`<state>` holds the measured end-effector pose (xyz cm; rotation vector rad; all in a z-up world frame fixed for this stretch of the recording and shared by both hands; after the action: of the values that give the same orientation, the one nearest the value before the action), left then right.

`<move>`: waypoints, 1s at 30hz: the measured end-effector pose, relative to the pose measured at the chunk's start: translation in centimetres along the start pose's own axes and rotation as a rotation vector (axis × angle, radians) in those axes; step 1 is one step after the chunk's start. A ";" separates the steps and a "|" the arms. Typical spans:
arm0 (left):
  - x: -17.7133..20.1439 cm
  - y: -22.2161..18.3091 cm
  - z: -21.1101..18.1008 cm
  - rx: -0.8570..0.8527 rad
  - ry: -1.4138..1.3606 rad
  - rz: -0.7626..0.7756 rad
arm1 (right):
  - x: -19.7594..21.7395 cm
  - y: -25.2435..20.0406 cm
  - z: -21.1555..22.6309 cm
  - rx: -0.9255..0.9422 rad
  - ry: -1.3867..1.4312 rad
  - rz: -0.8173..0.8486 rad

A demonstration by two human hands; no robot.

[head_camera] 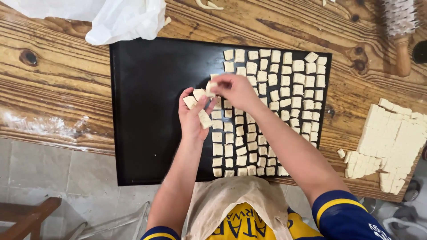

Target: Placing small square pieces of dough onto a baking tray in organized rows.

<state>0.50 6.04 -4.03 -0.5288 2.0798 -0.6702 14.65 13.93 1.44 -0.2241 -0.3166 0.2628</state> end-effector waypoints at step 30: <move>0.9 -8.7 -3.9 0.301 0.352 0.085 | -0.9 2.8 2.9 0.171 -0.290 -0.147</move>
<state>-2.15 -0.10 2.84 -0.1568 2.2513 -1.0652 12.26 16.88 3.19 0.0073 -0.5927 0.1754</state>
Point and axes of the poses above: each hand's wrist, its own y-axis towards the middle knuckle, its own x-axis out of the back of the hand, z = x × y, the point moved 5 cm from there along y, towards the middle knuckle, and after that the axes turned 7 degrees about y, right-handed, at the moved point
